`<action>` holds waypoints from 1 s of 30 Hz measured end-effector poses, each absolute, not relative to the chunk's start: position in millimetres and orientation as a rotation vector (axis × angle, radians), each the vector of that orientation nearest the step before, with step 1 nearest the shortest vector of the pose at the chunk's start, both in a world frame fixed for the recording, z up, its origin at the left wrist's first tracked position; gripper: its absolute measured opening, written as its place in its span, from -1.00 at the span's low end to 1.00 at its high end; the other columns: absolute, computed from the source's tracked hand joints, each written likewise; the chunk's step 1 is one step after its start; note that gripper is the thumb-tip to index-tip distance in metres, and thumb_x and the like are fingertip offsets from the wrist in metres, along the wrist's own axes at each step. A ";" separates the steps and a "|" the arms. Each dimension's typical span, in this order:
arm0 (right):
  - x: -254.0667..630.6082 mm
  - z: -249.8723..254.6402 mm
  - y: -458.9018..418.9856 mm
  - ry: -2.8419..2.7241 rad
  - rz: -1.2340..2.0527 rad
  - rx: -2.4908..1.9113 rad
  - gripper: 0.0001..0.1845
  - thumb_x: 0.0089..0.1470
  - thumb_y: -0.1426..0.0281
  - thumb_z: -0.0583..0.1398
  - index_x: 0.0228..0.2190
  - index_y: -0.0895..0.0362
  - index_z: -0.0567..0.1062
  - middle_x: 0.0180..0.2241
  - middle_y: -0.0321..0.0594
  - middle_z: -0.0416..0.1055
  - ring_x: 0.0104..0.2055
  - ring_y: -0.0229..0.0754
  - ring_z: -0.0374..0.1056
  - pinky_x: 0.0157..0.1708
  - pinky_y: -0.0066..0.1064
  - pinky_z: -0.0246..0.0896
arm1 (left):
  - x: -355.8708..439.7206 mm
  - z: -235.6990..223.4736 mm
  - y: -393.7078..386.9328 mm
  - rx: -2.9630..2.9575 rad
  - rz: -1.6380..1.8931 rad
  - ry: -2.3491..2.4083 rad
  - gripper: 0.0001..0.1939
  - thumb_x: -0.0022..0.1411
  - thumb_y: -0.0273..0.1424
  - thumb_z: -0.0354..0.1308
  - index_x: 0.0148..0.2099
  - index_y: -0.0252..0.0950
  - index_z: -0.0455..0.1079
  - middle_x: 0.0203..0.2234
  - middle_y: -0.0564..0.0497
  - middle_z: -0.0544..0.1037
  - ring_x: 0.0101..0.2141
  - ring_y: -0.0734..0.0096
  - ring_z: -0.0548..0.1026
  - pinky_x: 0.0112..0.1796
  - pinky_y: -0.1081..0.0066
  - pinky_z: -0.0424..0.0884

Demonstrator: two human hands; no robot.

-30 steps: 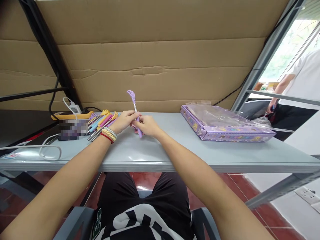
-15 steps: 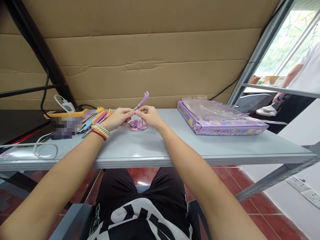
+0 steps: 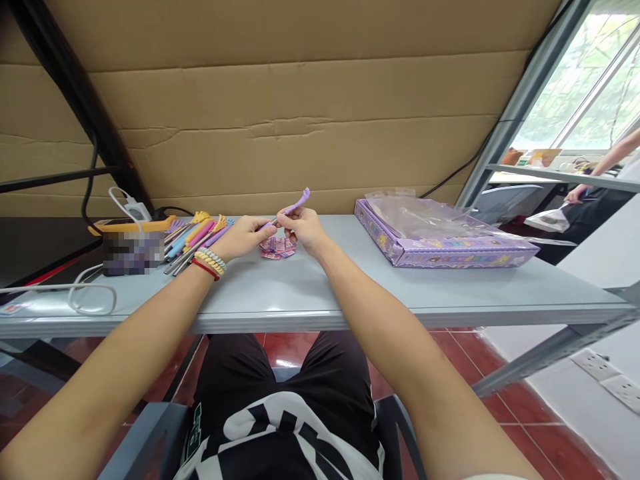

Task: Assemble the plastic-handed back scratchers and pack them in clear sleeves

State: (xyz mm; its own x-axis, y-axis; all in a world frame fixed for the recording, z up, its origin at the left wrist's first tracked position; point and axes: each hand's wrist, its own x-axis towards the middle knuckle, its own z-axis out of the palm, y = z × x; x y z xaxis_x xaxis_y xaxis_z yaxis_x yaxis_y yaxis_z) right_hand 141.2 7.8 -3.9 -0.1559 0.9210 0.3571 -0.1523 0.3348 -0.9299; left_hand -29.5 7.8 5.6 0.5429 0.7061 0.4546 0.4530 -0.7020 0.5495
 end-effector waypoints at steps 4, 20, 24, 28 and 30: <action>140.4 3.3 8.5 -1.302 1.103 -0.786 -0.60 -0.27 0.25 0.43 -0.52 0.17 0.36 -0.61 -0.34 0.33 -0.65 -0.46 0.07 -0.73 -0.58 -0.17 | -28.2 5.8 9.1 2.412 0.953 0.929 -0.65 0.23 -0.14 -0.06 -0.46 -0.28 0.24 -0.65 0.15 0.16 -0.57 0.53 0.11 -0.50 0.45 0.05; 151.0 18.2 0.6 -0.874 1.215 -0.656 -0.54 -0.10 0.04 0.33 -0.53 0.10 0.28 -0.61 -0.37 0.33 -0.55 -0.30 0.33 -0.53 -0.43 0.27 | -23.7 -0.5 8.1 2.628 0.910 1.210 -0.70 0.30 -0.24 -0.12 -0.31 -0.28 0.35 -0.51 0.03 0.46 -0.46 0.37 0.36 -0.38 0.40 0.16; 130.5 14.8 -9.5 -0.951 1.341 -0.500 -0.49 -0.13 0.06 0.35 -0.63 0.11 0.22 -0.66 -0.36 0.29 -0.50 -0.25 0.37 -0.42 -0.38 0.30 | -12.5 -1.5 2.6 2.536 0.936 1.237 -0.78 0.23 -0.35 -0.04 -0.38 -0.30 0.36 -0.56 0.04 0.43 -0.51 0.41 0.32 -0.40 0.40 0.17; 130.3 14.0 -11.8 -0.952 1.344 -0.374 -0.38 -0.14 0.13 0.36 -0.71 0.11 0.05 -0.76 -0.45 0.01 -0.64 -0.35 0.17 -0.50 -0.42 0.21 | -4.2 -2.2 -2.9 2.346 0.879 1.035 -0.76 0.24 -0.27 -0.01 -0.36 -0.32 0.32 -0.58 0.09 0.36 -0.55 0.49 0.29 -0.44 0.43 0.21; 132.6 13.6 -12.0 -0.956 1.345 -0.338 -0.34 -0.16 0.17 0.38 -0.71 0.12 0.00 -0.77 -0.47 -0.07 -0.68 -0.40 0.06 -0.55 -0.44 0.16 | -3.1 -3.0 -4.4 2.217 0.805 0.886 -0.72 0.22 -0.17 0.06 -0.27 -0.32 0.31 -0.54 0.10 0.36 -0.53 0.51 0.32 -0.47 0.46 0.26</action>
State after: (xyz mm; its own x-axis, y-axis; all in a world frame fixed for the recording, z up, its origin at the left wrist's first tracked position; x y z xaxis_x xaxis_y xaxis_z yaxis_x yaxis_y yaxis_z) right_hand 132.6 -12.0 13.6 -0.0683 0.9201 0.3856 -0.6663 0.2456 -0.7041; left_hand -3.1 -4.4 -3.0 0.5911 0.7469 0.3045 0.3749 -0.5887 0.7162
